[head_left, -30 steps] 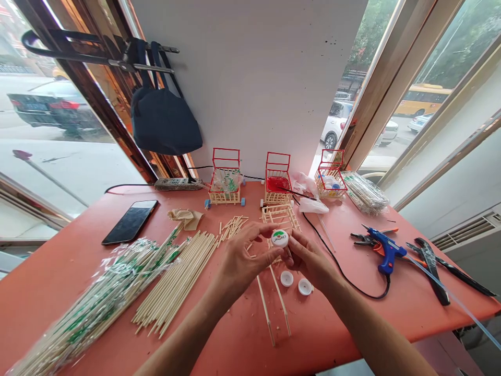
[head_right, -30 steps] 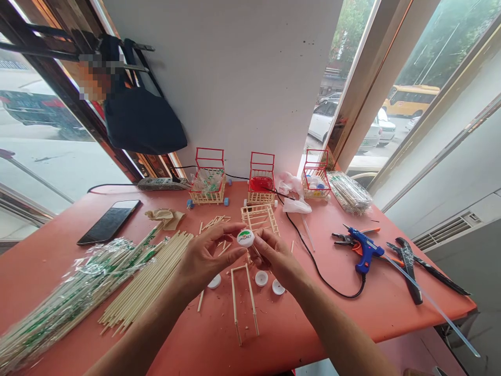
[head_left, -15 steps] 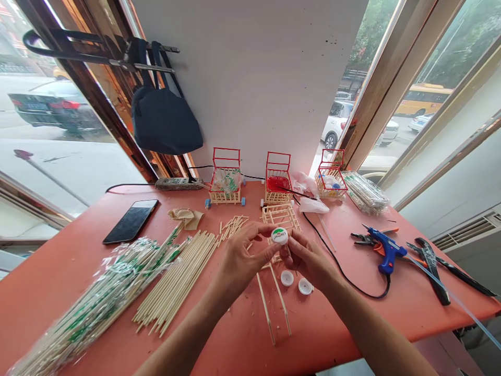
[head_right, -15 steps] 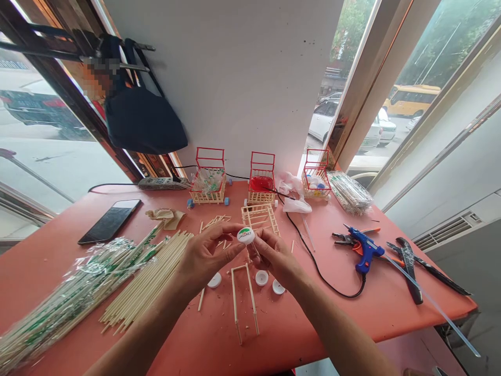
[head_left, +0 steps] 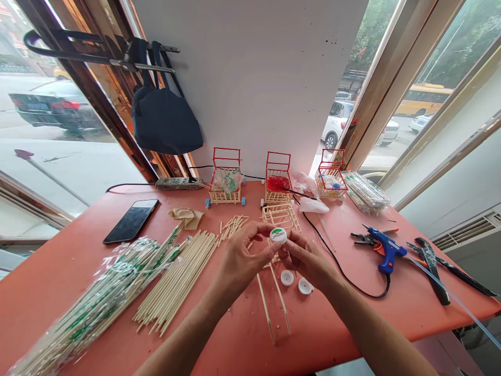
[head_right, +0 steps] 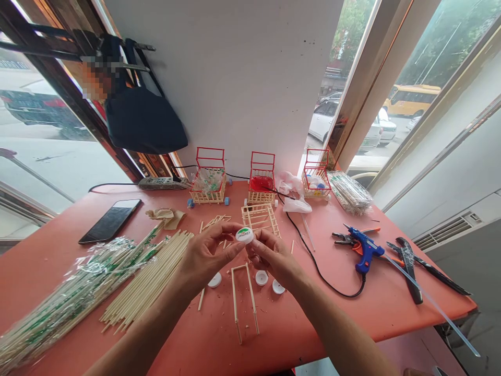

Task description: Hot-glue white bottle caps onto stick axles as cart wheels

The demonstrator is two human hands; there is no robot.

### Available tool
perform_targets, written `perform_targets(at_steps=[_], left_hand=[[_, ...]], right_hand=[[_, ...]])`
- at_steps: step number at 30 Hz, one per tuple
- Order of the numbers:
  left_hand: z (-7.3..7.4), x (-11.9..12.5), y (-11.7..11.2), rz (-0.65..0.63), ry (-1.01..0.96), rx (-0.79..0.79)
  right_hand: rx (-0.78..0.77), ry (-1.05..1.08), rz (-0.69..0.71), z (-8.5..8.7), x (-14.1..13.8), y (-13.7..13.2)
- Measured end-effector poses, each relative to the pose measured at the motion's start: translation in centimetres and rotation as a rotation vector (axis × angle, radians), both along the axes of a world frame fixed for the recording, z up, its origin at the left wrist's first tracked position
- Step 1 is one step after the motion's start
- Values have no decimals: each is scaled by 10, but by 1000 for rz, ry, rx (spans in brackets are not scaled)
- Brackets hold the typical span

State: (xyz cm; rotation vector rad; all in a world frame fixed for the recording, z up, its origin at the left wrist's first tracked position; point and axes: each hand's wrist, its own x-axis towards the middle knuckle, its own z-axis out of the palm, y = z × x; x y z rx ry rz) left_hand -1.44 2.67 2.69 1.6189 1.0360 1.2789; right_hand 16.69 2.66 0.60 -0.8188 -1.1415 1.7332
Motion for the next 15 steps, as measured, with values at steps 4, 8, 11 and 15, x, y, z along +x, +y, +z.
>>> perform_targets(at_steps=[4,8,11,15], left_hand=[[1,1,0,16,5,-28],[-1,1,0,21,7,-33],[-2,1,1,22,5,-25],[-3,1,1,10,-4,-20]], right_hand=[[-4,11,-4,-2,1,1],[0,6,-9,-1,1,1],[6,-2,-11,-1,1,0],[8,-9,-11,0,1,0]])
